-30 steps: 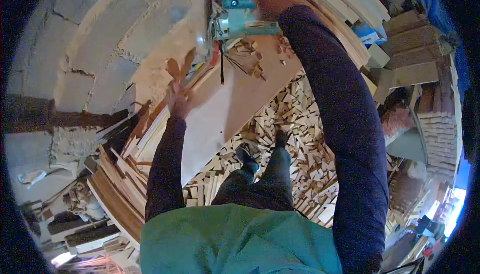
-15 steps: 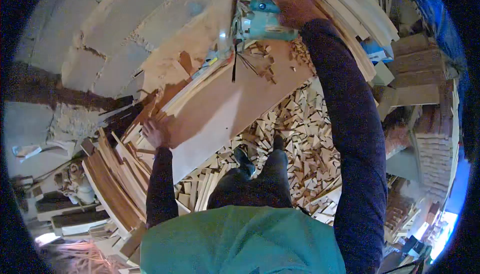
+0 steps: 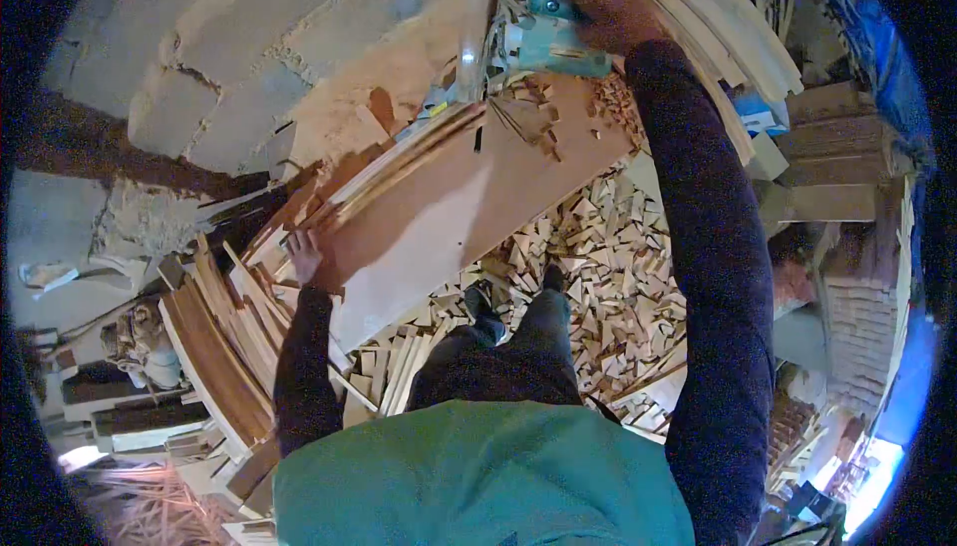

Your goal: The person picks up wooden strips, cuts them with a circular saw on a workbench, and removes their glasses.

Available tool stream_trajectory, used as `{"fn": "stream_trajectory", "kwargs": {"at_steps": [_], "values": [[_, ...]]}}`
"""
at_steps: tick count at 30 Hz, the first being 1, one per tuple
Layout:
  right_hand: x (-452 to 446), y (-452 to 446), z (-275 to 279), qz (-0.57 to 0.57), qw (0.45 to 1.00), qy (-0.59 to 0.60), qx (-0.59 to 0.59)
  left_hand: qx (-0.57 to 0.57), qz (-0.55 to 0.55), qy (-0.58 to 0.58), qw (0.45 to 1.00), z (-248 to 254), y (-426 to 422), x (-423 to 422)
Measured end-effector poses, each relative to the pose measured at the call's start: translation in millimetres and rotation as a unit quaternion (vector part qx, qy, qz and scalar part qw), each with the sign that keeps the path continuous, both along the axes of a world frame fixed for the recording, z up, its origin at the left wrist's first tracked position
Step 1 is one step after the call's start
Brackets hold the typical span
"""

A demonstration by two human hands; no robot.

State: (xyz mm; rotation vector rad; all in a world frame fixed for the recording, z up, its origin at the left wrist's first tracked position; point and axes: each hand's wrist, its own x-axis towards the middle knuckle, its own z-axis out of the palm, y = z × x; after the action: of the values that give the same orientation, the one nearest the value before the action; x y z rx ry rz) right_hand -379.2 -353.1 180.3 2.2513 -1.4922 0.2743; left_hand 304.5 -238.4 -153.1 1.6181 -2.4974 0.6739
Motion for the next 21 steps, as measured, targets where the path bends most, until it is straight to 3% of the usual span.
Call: {"fn": "stream_trajectory", "kwargs": {"at_steps": [1, 3, 5, 8, 10, 11, 13, 15, 17, 18, 19, 21], "values": [[6.7, 3.0, 7.8, -0.055, 0.996, 0.042, 0.047, 0.015, -0.029, 0.001, 0.999, 14.6, 1.0, -3.6], [5.8, -2.9, 10.9, -0.057, 0.996, 0.05, 0.036, 0.034, -0.102, -0.002, 0.994, 40.4, 8.7, -2.2], [11.1, 0.6, 5.6, -0.035, 0.999, 0.036, 0.021, 0.091, -0.066, 0.014, 0.994, 40.4, 23.5, 11.5], [5.5, 2.7, 1.5, -0.021, 1.0, -0.001, 0.012, 0.237, 0.066, 0.242, 0.938, 9.5, 10.4, 21.3], [5.5, -2.9, -1.5, -0.059, 0.995, -0.036, 0.066, 0.193, 0.085, 0.019, 0.977, 25.6, 15.0, 0.3], [8.0, 0.0, 2.7, -0.069, 0.993, -0.047, 0.081, 0.223, 0.078, 0.125, 0.964, 33.7, 13.0, -7.6], [26.6, 18.9, 23.5, -0.09, 0.987, -0.073, 0.109, 0.23, 0.074, 0.116, 0.963, 50.5, 12.3, -15.4], [32.7, 22.3, 16.5, 0.016, 0.992, -0.061, -0.113, 0.242, 0.066, 0.075, 0.965, 64.0, 15.3, -18.6], [35.7, 39.9, 19.2, 0.099, 0.962, -0.126, -0.219, 0.252, 0.049, 0.008, 0.967, 75.4, 9.8, -23.4], [57.1, 82.5, 39.6, 0.131, 0.948, -0.197, -0.212, 0.183, 0.0, 0.02, 0.983, 77.2, 12.0, -24.9], [61.2, 110.8, 22.4, 0.071, 0.935, -0.281, -0.203, 0.111, -0.051, 0.036, 0.992, 75.3, 17.0, -25.8], [63.2, 172.9, -49.4, -0.033, 0.878, -0.444, -0.177, 0.073, -0.116, 0.059, 0.989, 52.3, 29.9, -18.2]]}}
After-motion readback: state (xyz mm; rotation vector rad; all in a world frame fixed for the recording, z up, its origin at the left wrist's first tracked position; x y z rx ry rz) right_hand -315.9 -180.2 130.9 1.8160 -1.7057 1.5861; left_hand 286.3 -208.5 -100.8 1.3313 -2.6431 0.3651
